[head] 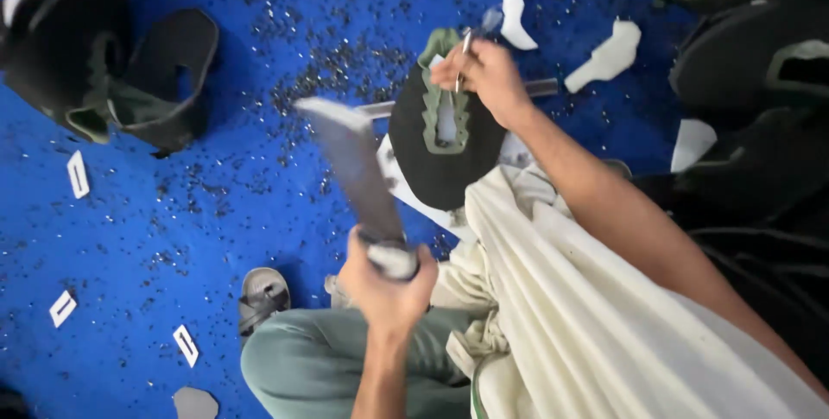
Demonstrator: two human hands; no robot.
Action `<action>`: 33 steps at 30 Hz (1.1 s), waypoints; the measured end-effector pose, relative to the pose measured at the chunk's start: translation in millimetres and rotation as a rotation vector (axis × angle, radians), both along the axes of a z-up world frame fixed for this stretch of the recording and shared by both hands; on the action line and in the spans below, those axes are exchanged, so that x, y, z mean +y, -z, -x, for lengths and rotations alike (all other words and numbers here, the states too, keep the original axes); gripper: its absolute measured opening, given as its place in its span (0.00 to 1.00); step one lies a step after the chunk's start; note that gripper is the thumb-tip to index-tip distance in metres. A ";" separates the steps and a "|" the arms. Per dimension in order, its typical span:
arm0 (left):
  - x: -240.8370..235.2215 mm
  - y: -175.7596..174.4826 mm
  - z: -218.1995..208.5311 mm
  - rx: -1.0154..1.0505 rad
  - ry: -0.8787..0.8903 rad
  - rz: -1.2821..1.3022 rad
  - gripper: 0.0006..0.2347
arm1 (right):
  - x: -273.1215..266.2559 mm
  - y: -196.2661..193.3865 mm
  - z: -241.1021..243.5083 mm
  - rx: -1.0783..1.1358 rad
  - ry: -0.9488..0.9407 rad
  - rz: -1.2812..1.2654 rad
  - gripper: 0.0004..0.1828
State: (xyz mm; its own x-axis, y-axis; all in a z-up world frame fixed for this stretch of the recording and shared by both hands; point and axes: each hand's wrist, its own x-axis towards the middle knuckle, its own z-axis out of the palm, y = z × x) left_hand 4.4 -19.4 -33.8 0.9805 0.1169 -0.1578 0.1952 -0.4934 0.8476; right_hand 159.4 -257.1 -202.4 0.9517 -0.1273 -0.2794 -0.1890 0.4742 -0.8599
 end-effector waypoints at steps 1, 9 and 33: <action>0.2 -32.7 -6.9 -0.201 0.073 -0.068 0.15 | 0.8 2.3 -7.3 0.013 -0.089 0.031 0.07; -8.8 52.7 -18.2 -0.442 0.236 0.145 0.15 | 8.8 -8.5 25.3 -0.423 -0.170 0.720 0.06; 1.9 62.0 9.7 0.094 0.113 -0.122 0.18 | -15.4 59.3 0.7 -0.029 0.186 -0.069 0.08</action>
